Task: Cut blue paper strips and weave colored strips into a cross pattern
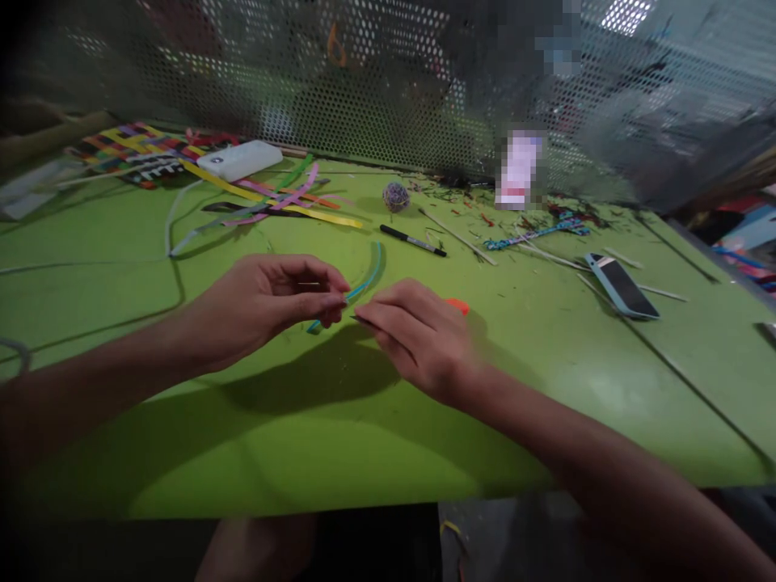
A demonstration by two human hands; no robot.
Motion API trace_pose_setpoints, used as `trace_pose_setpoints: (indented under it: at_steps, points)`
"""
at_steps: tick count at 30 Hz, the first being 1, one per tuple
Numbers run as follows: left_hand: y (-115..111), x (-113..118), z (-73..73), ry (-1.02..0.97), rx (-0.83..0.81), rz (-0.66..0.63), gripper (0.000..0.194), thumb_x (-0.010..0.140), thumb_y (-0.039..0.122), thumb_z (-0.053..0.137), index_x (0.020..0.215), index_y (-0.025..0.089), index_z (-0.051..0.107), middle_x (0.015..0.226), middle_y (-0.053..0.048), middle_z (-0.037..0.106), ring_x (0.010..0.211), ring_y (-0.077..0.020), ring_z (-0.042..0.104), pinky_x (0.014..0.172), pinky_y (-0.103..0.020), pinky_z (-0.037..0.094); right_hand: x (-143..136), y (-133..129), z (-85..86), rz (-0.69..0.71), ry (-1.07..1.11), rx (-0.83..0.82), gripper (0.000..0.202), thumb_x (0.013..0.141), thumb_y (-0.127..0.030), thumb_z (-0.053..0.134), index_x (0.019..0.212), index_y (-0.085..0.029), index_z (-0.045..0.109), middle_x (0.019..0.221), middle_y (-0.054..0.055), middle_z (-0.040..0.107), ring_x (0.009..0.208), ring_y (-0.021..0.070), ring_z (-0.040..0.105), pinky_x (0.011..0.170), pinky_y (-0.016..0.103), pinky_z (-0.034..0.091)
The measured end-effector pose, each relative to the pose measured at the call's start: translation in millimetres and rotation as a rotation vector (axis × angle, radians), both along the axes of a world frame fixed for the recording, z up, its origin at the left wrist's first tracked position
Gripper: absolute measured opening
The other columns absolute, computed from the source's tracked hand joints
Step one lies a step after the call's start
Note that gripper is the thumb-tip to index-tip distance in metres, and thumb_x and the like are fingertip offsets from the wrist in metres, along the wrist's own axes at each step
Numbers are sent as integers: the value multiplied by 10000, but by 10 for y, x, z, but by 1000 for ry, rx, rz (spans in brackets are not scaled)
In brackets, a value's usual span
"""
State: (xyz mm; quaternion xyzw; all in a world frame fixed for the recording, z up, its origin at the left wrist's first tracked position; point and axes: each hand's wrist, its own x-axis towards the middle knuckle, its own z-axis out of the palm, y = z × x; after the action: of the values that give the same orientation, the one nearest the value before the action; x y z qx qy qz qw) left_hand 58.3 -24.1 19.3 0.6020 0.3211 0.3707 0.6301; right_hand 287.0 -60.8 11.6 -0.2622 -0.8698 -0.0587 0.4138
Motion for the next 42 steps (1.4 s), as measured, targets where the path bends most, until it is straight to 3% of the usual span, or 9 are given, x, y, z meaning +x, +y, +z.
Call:
trace_pose_setpoints:
  at_steps: [5,11,23,30,33,37,42]
  points:
    - [-39,41,-18,-61,118,12,203,821,203,837,905,152,659,788,7,706,717,-107,687,712,-224,577,-53,3,22,8,65,22,172,911,-88,698,1053,-185,711,910,74,750,804,165,700,666,266,583]
    - [-60,77,-35,-76,116,29,127,854,147,769,886,145,645,771,13,687,694,-95,670,695,-219,571,-121,-16,21,-60,141,-10,131,903,-86,709,981,-191,722,867,53,739,758,146,684,637,246,553]
    - [-74,93,-59,-62,139,6,151,825,140,798,895,150,663,756,22,701,689,-92,670,665,-199,554,-160,-14,3,-47,148,-36,131,923,-100,677,980,-215,702,868,33,724,768,149,664,640,260,540]
    - [-121,124,-64,25,313,8,24,897,178,690,893,157,680,777,0,700,708,-111,660,692,-231,550,-157,-8,5,-96,103,-13,121,917,-93,666,953,-207,653,864,30,696,766,137,633,627,242,513]
    - [-136,132,-34,56,353,40,26,891,184,686,872,167,679,768,-5,697,701,-121,655,687,-242,540,-150,0,18,-57,106,-31,132,911,-101,672,974,-216,660,865,22,690,758,139,630,628,246,521]
    - [-136,113,22,77,305,43,112,861,262,758,832,182,685,741,-9,696,690,-139,662,673,-253,540,-101,6,44,-3,147,-127,226,863,-122,736,1051,-230,674,1009,41,632,692,108,558,552,223,515]
    - [-85,58,32,76,208,4,203,837,345,807,824,169,708,673,-2,684,618,-132,648,626,-248,545,-15,-13,64,135,264,-433,430,812,-181,778,1184,-277,586,1236,77,446,839,139,563,608,262,579]
